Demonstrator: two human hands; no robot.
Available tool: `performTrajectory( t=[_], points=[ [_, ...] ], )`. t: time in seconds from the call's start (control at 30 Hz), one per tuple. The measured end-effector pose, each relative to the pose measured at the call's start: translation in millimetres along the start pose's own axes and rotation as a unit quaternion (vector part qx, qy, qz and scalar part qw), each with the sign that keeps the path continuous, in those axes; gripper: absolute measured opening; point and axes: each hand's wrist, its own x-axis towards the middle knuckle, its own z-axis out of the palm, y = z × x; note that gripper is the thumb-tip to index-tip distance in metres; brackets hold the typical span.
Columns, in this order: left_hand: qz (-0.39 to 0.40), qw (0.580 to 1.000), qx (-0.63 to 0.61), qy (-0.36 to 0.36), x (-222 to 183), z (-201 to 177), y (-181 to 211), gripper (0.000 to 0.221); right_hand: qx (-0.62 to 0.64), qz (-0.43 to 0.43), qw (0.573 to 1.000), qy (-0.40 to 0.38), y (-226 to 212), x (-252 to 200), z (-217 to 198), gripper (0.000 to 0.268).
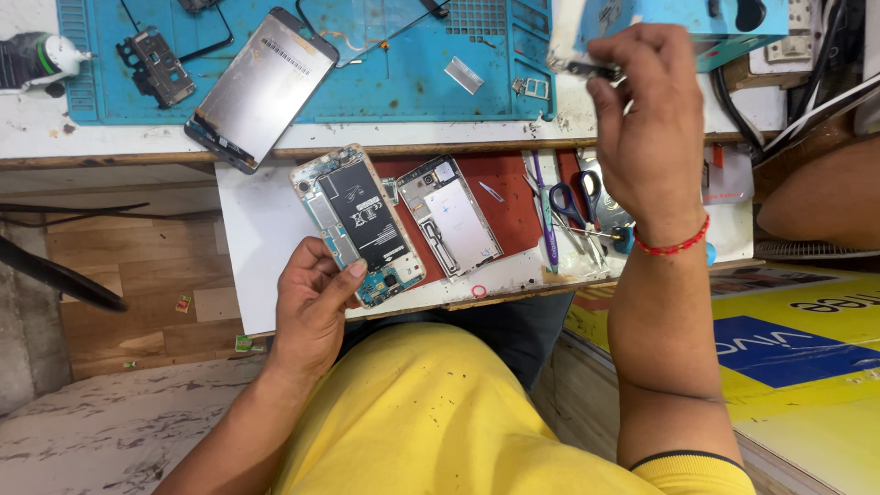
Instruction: The person disassembles a smartphone by removing the back cover and internal components. They then reassemble the device by placing the motherboard and battery back into the chassis and snapping the back cover into place. The person handles the phone and its parts by hand throughout the process.
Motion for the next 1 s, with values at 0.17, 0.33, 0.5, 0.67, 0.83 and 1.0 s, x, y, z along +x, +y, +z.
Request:
performTrajectory(
  t=[0.17,0.33,0.5,0.67,0.83,1.0],
  points=[
    [-0.015,1.0,0.02,0.011,0.1,7.6,6.3,0.026,-0.042,-0.013,0.998,-0.038,13.7,-5.0,39.9,0.023],
    [0.005,1.0,-0.016,-0.013,0.0,-2.3,1.3,0.024,-0.058,-0.01,0.998,-0.037,14.2,-9.7,56.7,0.025],
    [0.047,0.997,-0.047,-0.029,0.1,1.7,4.9,0.032,0.01,0.027,1.0,-0.01,-14.3,-23.0,44.3,0.031],
    [0.024,0.998,-0.033,-0.049,0.9,13.4,-0.7,0.034,0.329,0.163,0.926,-0.092,-60.4,-83.8,76.2,0.031],
    [-0.01,0.996,-0.003,-0.094,-1.3,31.4,-24.2,0.037,0.568,0.276,0.77,-0.09,-88.8,-122.6,111.9,0.035],
    [-0.043,0.99,0.102,-0.09,-0.5,33.9,-26.4,0.028,0.593,0.309,0.738,-0.091,-79.2,-135.3,105.2,0.032]
  ],
)
